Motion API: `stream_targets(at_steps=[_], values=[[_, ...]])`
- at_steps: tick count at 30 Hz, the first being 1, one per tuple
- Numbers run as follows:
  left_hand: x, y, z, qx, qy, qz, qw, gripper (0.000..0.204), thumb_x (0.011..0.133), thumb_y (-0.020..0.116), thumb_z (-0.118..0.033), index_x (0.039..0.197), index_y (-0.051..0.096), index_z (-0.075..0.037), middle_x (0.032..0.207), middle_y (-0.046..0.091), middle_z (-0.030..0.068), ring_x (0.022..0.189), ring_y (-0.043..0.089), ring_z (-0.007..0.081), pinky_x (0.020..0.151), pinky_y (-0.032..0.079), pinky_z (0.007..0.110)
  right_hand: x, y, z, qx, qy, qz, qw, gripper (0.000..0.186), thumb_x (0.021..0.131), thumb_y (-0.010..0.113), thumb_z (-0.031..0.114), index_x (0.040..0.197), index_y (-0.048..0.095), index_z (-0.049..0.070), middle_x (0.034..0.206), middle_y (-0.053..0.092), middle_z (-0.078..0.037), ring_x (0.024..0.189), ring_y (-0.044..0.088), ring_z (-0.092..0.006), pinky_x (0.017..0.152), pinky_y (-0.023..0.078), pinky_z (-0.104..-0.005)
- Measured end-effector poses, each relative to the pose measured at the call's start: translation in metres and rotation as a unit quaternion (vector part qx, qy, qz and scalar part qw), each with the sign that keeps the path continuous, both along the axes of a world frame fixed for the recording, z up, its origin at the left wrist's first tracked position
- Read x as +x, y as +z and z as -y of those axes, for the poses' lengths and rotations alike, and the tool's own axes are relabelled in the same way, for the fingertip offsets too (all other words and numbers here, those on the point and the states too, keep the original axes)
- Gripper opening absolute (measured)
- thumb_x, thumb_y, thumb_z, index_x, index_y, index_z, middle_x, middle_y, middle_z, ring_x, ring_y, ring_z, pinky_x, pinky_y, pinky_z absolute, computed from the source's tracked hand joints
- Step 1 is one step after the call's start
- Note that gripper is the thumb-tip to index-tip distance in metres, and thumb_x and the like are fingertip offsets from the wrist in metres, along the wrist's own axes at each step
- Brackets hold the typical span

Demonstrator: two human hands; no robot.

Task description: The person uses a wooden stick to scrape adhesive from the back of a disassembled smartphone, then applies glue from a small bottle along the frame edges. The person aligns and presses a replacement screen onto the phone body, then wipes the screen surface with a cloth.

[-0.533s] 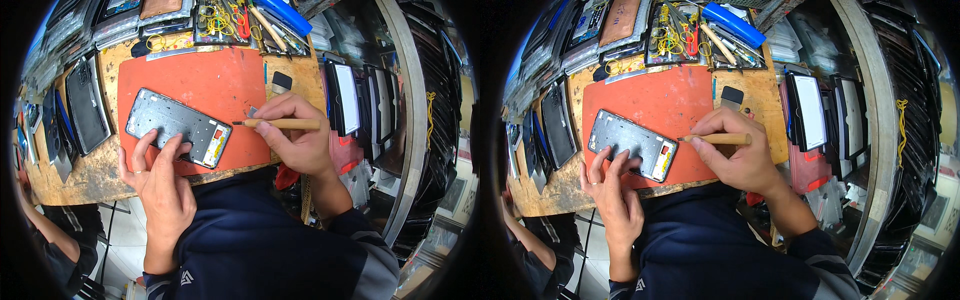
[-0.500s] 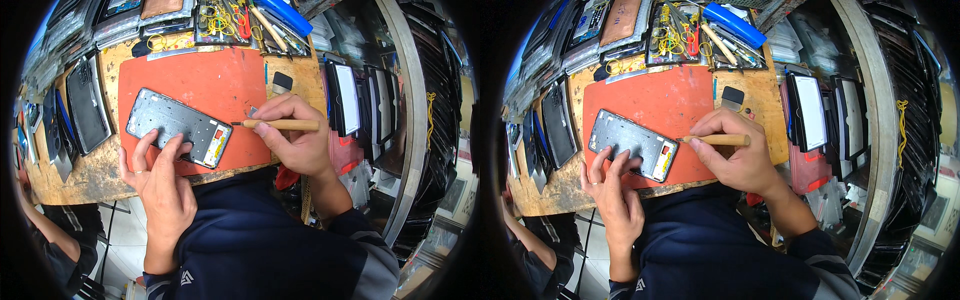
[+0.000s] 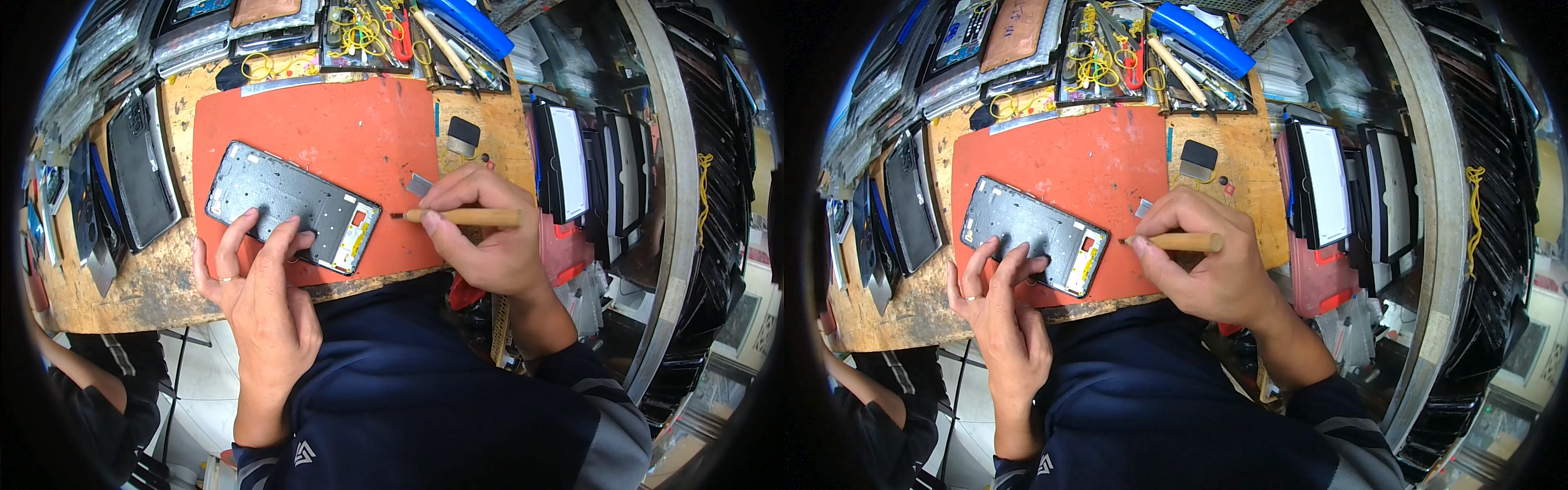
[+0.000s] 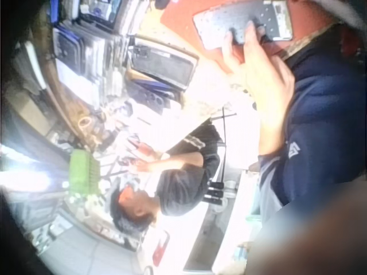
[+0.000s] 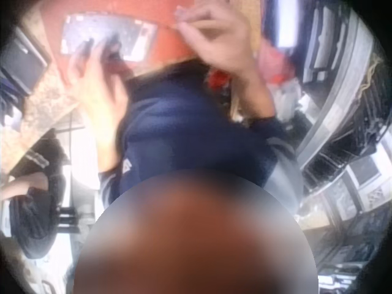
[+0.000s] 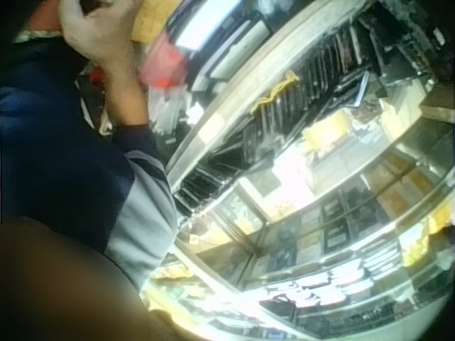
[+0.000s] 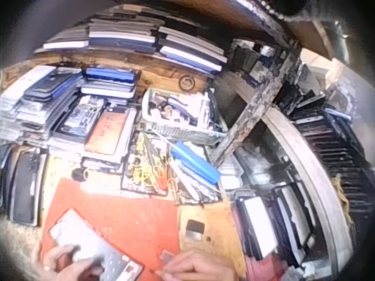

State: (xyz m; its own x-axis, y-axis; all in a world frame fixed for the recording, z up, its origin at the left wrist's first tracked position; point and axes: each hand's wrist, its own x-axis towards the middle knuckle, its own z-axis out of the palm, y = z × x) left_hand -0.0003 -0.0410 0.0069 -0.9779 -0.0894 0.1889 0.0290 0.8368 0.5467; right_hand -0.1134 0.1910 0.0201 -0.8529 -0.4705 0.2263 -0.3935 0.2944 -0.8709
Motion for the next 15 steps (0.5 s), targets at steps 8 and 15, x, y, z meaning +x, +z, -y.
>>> stream_targets(at_steps=[8, 15], values=[[0.000, 0.000, 0.000, 0.000, -0.002, 0.000, 1.000, 0.072, 0.067, 0.055, 0.009, 0.138, 0.061, -0.002, 0.109, 0.078, 0.0017, 0.143, 0.048, 0.0346, 0.124, 0.006, 0.063, -0.003, 0.004, 0.011, 0.125, 0.003, -0.041, 0.991, 0.012, 0.093, 0.074, 0.008, 0.100, 0.068, 0.001, 0.082, 0.068, -0.015, 0.070, 0.069, -0.0331, 0.062, 0.051, -0.0422], [0.000, 0.001, -0.001, -0.001, -0.001, 0.002, 1.000, 0.071, 0.068, 0.055, 0.009, 0.138, 0.061, -0.002, 0.110, 0.078, 0.0018, 0.143, 0.048, 0.0348, 0.124, 0.006, 0.063, -0.007, 0.000, 0.033, 0.231, 0.024, -0.004, 0.973, 0.017, 0.094, 0.072, 0.016, 0.091, 0.064, 0.002, 0.077, 0.066, -0.019, 0.071, 0.066, -0.0431, 0.063, 0.048, -0.0510]])
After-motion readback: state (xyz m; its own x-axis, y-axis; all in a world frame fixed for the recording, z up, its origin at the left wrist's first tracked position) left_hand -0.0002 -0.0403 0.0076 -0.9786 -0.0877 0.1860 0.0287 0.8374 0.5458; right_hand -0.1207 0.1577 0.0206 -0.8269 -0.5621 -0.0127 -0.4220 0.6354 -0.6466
